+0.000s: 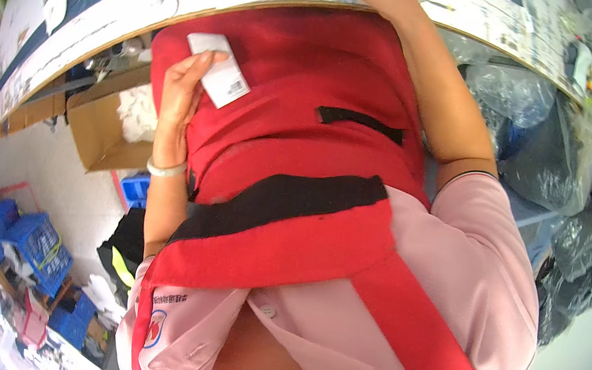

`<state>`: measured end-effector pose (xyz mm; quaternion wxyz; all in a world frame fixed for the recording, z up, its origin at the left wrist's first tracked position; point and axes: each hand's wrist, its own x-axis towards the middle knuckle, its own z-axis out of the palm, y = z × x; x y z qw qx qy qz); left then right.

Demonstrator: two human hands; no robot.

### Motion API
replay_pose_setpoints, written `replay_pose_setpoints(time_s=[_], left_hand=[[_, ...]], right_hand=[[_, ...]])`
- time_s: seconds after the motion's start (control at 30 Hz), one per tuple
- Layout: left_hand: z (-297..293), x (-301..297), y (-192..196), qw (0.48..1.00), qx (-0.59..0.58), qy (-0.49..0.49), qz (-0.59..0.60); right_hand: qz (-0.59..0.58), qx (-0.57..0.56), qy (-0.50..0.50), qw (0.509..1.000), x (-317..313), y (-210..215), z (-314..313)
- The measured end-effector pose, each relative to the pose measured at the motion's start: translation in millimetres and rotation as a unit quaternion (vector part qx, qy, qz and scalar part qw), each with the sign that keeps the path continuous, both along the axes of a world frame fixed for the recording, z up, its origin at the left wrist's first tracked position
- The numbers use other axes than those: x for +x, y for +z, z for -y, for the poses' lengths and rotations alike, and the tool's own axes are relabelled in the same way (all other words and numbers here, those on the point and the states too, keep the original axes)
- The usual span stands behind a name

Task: Inspecting and sorting garment labels or tags at a workbench.

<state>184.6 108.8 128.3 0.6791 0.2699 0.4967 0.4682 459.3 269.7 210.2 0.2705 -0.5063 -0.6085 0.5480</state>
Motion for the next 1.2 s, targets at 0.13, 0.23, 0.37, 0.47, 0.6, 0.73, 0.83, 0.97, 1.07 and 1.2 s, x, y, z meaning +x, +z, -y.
replay_pose_setpoints(time_s=[0.13,0.23,0.37,0.47,0.6,0.73,0.83,0.97,1.07,1.2], left_hand=[[-2.9,8.5,8.7,1.000,0.012,0.005,0.025],[-5.8,7.7,7.5,0.998,0.039,-0.044,-0.015],[1.3,3.8,0.8,0.992,0.050,-0.056,-0.098],[-9.4,18.0,10.1,0.996,0.038,-0.048,-0.067],[-4.1,9.1,4.4,0.998,0.035,-0.015,-0.040],[-7.4,14.7,10.6,1.000,0.024,0.013,0.007],[-4.6,8.3,12.8,0.996,0.011,0.001,0.093],[-1.8,5.7,4.5,0.998,0.035,-0.046,-0.023],[-1.5,5.8,4.7,0.998,0.032,-0.039,-0.022],[-2.9,8.2,5.6,0.998,0.025,-0.048,-0.020]], right_hand=[[-0.101,0.059,-0.047,0.992,93.1,0.3,-23.7],[0.339,0.198,-0.135,0.910,124.8,-46.2,-48.2],[0.380,0.213,-0.183,0.881,63.6,-2.7,-18.2],[0.191,0.259,-0.127,0.938,42.8,-5.4,6.2],[0.094,-0.059,0.254,0.961,-46.4,-17.0,73.0],[0.042,-0.124,0.305,0.943,-64.0,-43.7,82.3],[-0.031,-0.170,0.230,0.958,-67.4,-47.4,84.5],[-0.045,-0.128,0.185,0.973,-69.1,-47.4,85.6],[-0.038,-0.045,0.174,0.983,-71.1,-43.0,86.0],[-0.033,0.121,0.173,0.977,-69.9,-50.5,84.0]])
